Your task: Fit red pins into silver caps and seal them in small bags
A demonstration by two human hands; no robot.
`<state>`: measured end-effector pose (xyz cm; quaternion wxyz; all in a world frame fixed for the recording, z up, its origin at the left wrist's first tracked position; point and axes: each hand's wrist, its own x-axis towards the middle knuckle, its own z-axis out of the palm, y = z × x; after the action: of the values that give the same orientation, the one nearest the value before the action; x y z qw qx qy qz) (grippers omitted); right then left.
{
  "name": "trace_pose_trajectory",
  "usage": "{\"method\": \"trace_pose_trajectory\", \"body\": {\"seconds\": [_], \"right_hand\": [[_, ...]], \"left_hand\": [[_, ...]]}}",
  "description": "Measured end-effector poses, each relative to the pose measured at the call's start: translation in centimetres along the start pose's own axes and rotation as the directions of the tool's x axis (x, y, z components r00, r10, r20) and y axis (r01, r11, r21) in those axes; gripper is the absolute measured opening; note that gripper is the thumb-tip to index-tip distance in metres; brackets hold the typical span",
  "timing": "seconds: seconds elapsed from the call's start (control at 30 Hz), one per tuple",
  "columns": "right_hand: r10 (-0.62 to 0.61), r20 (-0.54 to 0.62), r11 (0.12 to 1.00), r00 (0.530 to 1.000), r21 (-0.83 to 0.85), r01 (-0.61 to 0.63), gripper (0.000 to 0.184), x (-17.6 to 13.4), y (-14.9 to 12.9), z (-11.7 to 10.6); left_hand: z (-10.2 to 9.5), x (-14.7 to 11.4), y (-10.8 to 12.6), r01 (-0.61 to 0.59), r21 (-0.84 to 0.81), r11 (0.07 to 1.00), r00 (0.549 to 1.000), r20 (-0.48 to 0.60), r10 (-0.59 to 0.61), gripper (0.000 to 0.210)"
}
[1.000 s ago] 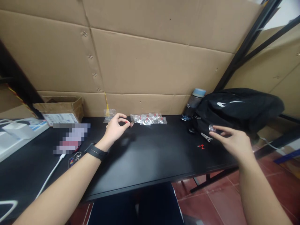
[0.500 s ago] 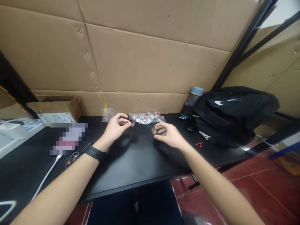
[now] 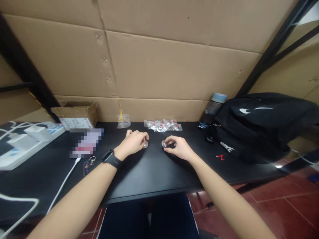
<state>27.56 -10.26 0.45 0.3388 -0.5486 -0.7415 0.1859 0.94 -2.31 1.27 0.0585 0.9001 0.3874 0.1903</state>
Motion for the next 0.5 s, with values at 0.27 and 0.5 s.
{"method": "trace_pose_trajectory", "body": {"seconds": [0.27, 0.5], "right_hand": [[-0.013, 0.020, 0.998, 1.000, -0.066, 0.015, 0.026, -0.1, -0.2, -0.1], [-0.003, 0.048, 0.998, 0.999, -0.067, 0.006, 0.026, 0.0, 0.0, -0.2]], "left_hand": [[-0.5, 0.2, 0.4, 0.002, -0.017, 1.000, 1.000, 0.026, -0.001, 0.024], [-4.8, -3.7, 2.5, 0.020, 0.005, 1.000, 0.999, -0.028, -0.019, 0.024]]}}
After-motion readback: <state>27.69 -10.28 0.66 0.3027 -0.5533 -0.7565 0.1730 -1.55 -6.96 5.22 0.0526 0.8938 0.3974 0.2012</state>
